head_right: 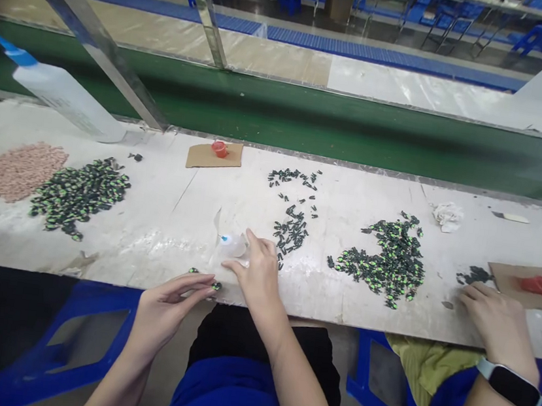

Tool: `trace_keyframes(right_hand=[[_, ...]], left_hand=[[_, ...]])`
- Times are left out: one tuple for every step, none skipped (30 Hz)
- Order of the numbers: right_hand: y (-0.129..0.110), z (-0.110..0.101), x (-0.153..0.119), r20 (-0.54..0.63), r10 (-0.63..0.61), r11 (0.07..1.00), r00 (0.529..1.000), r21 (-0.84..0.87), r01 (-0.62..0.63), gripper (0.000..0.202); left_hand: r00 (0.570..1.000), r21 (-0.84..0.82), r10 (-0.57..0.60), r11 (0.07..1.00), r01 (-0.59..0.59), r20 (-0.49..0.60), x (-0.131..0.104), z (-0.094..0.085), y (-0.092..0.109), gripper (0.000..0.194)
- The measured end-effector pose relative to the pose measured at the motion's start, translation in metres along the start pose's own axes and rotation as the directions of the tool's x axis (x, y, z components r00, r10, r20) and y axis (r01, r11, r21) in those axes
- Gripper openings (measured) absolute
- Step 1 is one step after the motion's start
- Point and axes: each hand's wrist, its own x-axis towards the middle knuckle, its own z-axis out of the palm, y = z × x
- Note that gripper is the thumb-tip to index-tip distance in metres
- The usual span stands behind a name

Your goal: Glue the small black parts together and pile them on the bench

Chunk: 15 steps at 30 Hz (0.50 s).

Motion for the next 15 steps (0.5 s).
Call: trace_keyframes(right_hand=[[0.002, -0.01, -0.005, -0.045, -0.05, 0.997, 0.998, -0.062, 0.047, 0.06], [0.005, -0.021, -0.011, -0.093, -0.086, 0.99, 0.992, -0.121, 0.074, 0.058], [0.008, -0.033, -0.016, -0.139, -0.098, 0.981, 0.985, -0.178, 0.072, 0.049], [0.011, -0.044, -0.02, -0.174, -0.087, 0.972, 0.981, -0.23, 0.046, 0.035], [0.015, -0.053, -0.023, -0.195, -0.069, 0.962, 0.978, -0.271, 0.014, 0.023], [0.019, -0.06, -0.025, -0.199, -0.053, 0.954, 0.979, -0.299, -0.009, 0.016], [0.023, -0.064, -0.026, -0.189, -0.034, 0.948, 0.981, -0.317, -0.028, 0.012], [0.026, -0.065, -0.026, -0.172, -0.016, 0.944, 0.985, -0.328, -0.042, 0.011], [0.028, -0.064, -0.025, -0.153, 0.0, 0.941, 0.988, -0.333, -0.052, 0.009], [0.03, -0.062, -0.024, -0.135, 0.014, 0.94, 0.991, -0.336, -0.059, 0.008], [0.03, -0.059, -0.022, -0.123, 0.026, 0.939, 0.992, -0.339, -0.067, 0.007], [0.029, -0.056, -0.021, -0.116, 0.035, 0.938, 0.993, -0.339, -0.073, 0.007], [0.028, -0.054, -0.02, -0.111, 0.041, 0.939, 0.993, -0.334, -0.077, 0.008], [0.026, -0.053, -0.02, -0.108, 0.048, 0.943, 0.993, -0.321, -0.08, 0.009], [0.025, -0.054, -0.021, -0.108, 0.057, 0.951, 0.992, -0.297, -0.087, 0.011]], left_hand=[[1.0, -0.001, 0.012, 1.0, -0.012, 0.009, 0.0, 0.0, 0.0, 0.011], [0.999, 0.001, 0.027, 1.0, -0.027, 0.019, 0.001, 0.001, 0.0, 0.01], [0.999, 0.005, 0.043, 0.999, -0.044, 0.03, 0.001, 0.002, 0.001, 0.009], [0.997, 0.009, 0.061, 0.998, -0.062, 0.044, 0.002, 0.004, 0.002, 0.009], [0.995, 0.009, 0.078, 0.997, -0.079, 0.063, 0.003, 0.006, 0.003, 0.01], [0.992, 0.006, 0.093, 0.996, -0.094, 0.083, 0.004, 0.009, 0.004, 0.01], [0.989, -0.003, 0.109, 0.994, -0.109, 0.103, 0.005, 0.011, 0.005, 0.011], [0.984, -0.015, 0.124, 0.992, -0.124, 0.124, 0.006, 0.015, 0.006, 0.011], [0.98, -0.028, 0.141, 0.99, -0.138, 0.139, 0.007, 0.018, 0.007, 0.011], [0.977, -0.037, 0.155, 0.988, -0.152, 0.149, 0.008, 0.021, 0.007, 0.011], [0.974, -0.042, 0.166, 0.986, -0.162, 0.151, 0.009, 0.024, 0.008, 0.011], [0.974, -0.044, 0.172, 0.985, -0.167, 0.15, 0.009, 0.026, 0.008, 0.011], [0.974, -0.045, 0.171, 0.985, -0.166, 0.148, 0.01, 0.028, 0.009, 0.011], [0.976, -0.047, 0.163, 0.986, -0.158, 0.148, 0.01, 0.031, 0.01, 0.011], [0.977, -0.05, 0.147, 0.989, -0.141, 0.152, 0.01, 0.032, 0.011, 0.011]])
